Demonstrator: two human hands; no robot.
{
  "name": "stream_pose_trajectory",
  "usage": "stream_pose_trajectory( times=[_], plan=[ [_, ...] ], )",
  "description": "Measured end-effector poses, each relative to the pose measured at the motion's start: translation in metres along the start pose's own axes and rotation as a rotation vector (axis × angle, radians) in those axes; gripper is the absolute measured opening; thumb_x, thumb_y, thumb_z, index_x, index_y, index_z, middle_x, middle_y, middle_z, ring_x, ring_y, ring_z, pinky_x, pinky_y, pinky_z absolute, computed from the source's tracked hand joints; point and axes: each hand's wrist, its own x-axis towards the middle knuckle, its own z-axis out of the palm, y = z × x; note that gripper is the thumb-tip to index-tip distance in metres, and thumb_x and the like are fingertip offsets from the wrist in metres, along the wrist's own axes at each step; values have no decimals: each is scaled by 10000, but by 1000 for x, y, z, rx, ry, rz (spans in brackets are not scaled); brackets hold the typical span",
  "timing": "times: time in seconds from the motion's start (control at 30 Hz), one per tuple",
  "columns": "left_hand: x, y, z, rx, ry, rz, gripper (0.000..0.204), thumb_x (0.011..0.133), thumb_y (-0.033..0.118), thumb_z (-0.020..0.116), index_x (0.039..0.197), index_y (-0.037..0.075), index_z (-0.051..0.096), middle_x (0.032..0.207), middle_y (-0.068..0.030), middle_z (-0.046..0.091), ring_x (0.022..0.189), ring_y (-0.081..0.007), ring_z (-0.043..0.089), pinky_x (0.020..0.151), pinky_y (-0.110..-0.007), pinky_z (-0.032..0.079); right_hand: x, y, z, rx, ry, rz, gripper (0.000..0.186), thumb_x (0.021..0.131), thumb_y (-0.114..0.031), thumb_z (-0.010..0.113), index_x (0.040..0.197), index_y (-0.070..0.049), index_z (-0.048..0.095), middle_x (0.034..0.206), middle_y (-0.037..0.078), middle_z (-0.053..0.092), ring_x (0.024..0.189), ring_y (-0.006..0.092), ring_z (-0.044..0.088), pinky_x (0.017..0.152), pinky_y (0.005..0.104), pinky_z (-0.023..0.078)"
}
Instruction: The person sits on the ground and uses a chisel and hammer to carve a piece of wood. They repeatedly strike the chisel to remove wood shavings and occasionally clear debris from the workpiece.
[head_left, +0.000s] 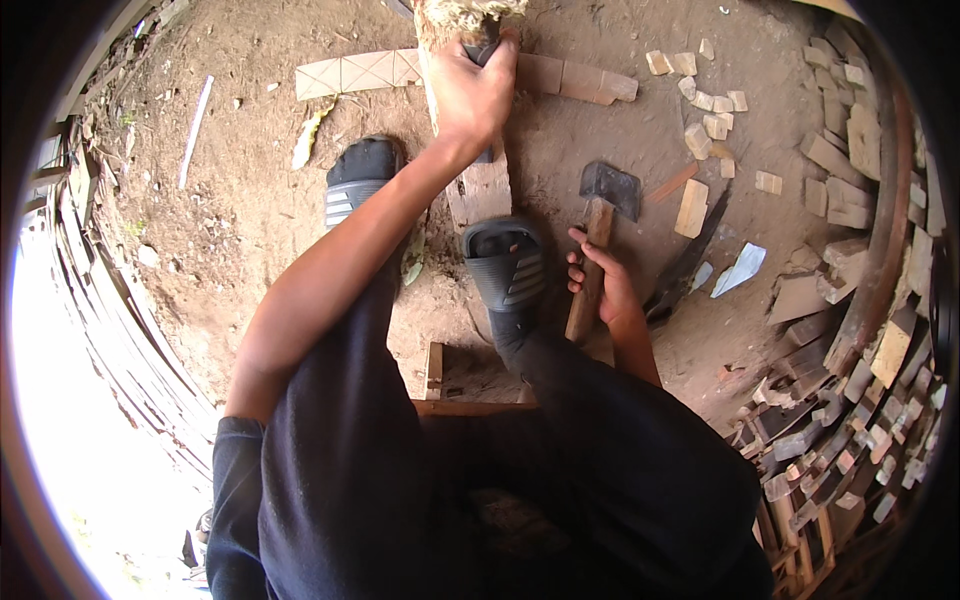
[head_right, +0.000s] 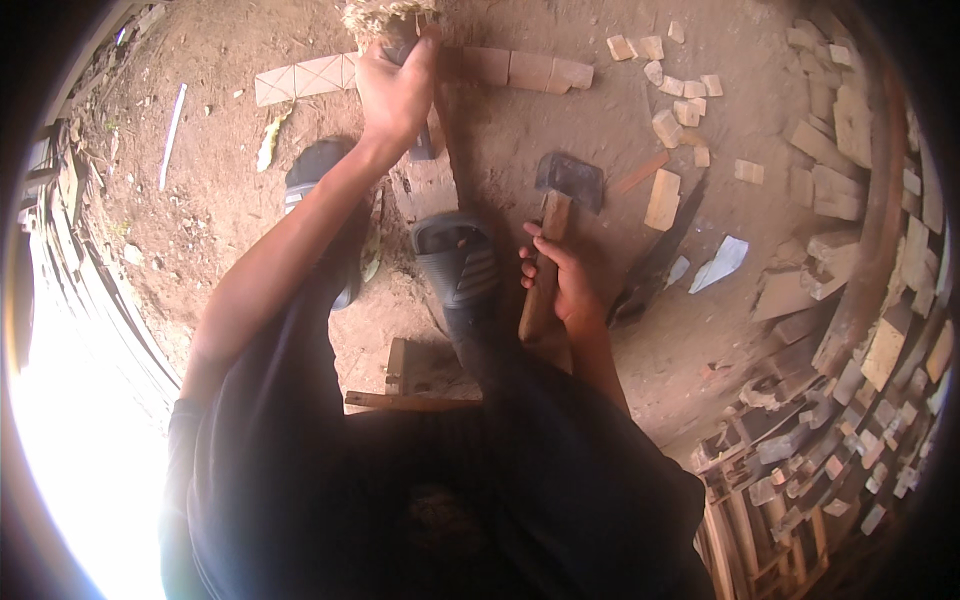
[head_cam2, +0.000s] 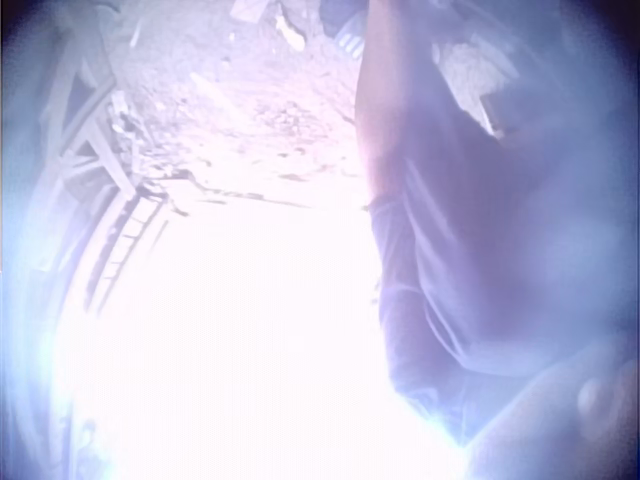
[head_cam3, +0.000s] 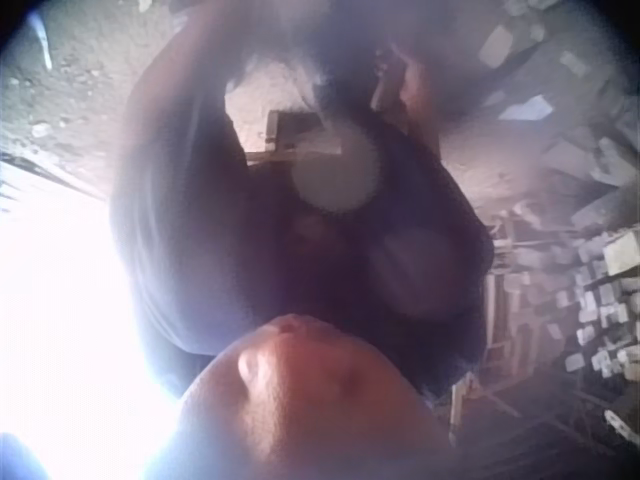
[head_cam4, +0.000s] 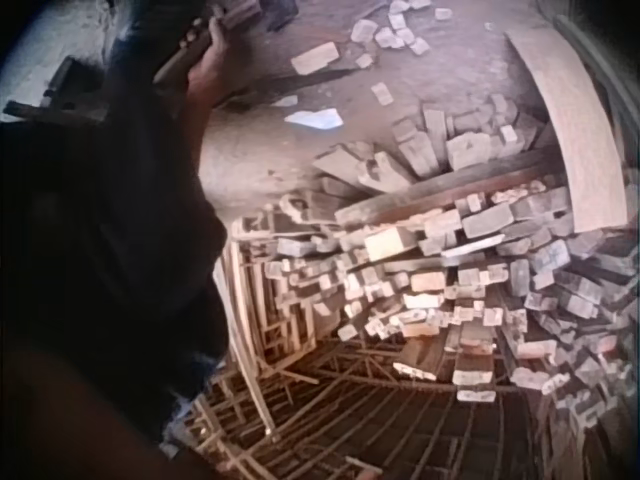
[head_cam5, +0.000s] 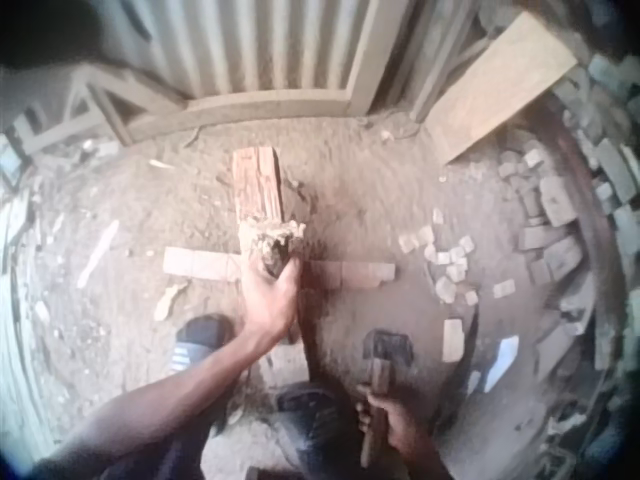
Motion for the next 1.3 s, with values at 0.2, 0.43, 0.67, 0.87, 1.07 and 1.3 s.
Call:
stream_pose_trajectory(
  times=[0.2,0.43,0.67,0.87,1.07,1.3],
  plan=[
    [-4,7,1,72,118,16,284,890,182,629,653,44,556,542,28,513,497,-60,440,451,-291,367,-18,-50,11,-423,160,-35,438,866,-134,694,1248,-44,498,743,14,525,540,87,481,462,256,409],
    [-8,14,0,61,103,5,196,890,145,624,805,-26,579,620,-17,585,563,-78,472,532,-301,419,-63,-164,99,-947,168,-297,468,818,-146,744,1192,-5,501,676,1,552,509,75,504,428,234,433],
    [-10,13,1,35,56,19,161,876,118,626,848,-37,595,618,-21,582,576,-78,473,540,-301,422,-87,-248,216,-1464,15,-650,592,850,-162,677,1381,-27,453,656,-19,512,469,54,460,417,219,404],
    [-8,15,-4,88,87,-73,197,862,133,626,821,-55,579,618,-57,593,578,-105,501,553,-319,443,-69,-257,241,-1866,66,-585,630,845,-120,657,1429,-67,428,675,1,517,465,52,455,413,213,395],
    [-5,4,6,-6,107,-3,220,858,150,619,810,-60,574,614,-79,594,572,-112,495,556,-332,447,-69,-277,250,-1684,1,-653,654,814,-30,615,1412,44,362,718,30,601,509,75,520,450,217,434],
    [-3,-7,4,-54,83,-73,217,845,154,625,772,-40,561,578,-60,548,549,-121,478,540,-335,436,-58,-258,254,-1844,-153,-540,555,767,-33,612,1299,67,487,752,54,627,556,96,556,487,239,454]
  ],
)
